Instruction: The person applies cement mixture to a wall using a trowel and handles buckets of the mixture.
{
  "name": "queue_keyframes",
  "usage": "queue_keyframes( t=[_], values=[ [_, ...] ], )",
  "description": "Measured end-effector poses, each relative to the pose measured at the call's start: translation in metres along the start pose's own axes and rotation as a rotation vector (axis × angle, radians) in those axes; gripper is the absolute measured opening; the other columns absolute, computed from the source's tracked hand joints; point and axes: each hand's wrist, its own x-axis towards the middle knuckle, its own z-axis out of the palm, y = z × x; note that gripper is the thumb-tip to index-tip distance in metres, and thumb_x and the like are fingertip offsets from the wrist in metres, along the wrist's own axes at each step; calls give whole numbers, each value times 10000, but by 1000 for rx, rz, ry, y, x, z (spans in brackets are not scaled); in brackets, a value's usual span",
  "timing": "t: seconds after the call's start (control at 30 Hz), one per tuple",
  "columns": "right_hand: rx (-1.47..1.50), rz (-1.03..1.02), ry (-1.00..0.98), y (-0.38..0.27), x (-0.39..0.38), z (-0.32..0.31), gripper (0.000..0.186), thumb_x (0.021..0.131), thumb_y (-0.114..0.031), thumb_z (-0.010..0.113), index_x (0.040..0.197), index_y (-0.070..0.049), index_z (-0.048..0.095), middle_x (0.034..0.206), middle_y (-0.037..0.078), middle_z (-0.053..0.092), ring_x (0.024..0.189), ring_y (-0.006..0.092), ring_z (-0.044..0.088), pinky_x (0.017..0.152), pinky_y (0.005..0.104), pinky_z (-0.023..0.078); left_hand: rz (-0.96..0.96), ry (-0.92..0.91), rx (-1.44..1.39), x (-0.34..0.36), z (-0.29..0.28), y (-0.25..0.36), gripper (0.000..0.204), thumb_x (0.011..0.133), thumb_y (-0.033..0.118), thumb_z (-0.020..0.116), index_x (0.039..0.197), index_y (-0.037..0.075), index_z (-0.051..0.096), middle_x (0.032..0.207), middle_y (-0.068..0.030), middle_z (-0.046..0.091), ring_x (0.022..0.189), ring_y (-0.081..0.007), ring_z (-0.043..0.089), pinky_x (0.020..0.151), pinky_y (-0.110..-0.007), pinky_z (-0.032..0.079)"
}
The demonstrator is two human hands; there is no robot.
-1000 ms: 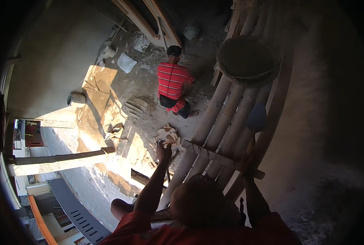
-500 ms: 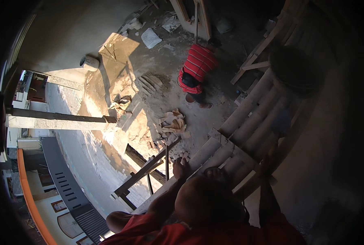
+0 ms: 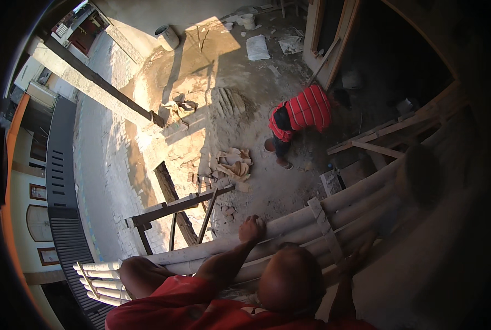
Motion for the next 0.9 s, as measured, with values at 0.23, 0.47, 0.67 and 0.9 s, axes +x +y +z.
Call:
queue_keyframes(
  t=[0.23, 0.47, 0.67, 0.9],
  values=[
    [8, -67, 28, -10, 8, -15, 630, 811, -479, 597, 1217, -7, 499, 1170, 288, 484, 1066, 438, 497, 877, 485, 422, 24, 23, -34, 0, 0, 0, 343, 827, 348, 507, 1027, 86, 601, 1019, -149, 615, 982, -323, 597, 859, -464, 436],
    [-78, -162, 97, -5, 8, -4, 638, 828, -483, 592, 1203, 24, 496, 1111, 288, 526, 1001, 433, 532, 828, 473, 448, 32, 5, -40, 0, -4, -5, 320, 822, 333, 511, 984, 71, 597, 998, -148, 637, 964, -319, 603, 867, -462, 428],
    [-114, -210, 169, 1, 1, 2, 647, 844, -487, 588, 1191, 50, 493, 1061, 288, 561, 945, 429, 562, 787, 462, 471, 71, 59, -50, 2, 6, -12, 313, 808, 329, 521, 960, 64, 588, 961, -152, 646, 940, -323, 609, 830, -466, 435],
    [-87, -201, 140, 1, -15, 16, 661, 853, -491, 583, 1182, 74, 490, 1031, 288, 585, 913, 426, 581, 768, 454, 483, 74, 98, -30, -5, 5, -18, 332, 809, 333, 523, 994, 66, 593, 875, -158, 656, 846, -334, 631, 801, -479, 439]
  ],
)
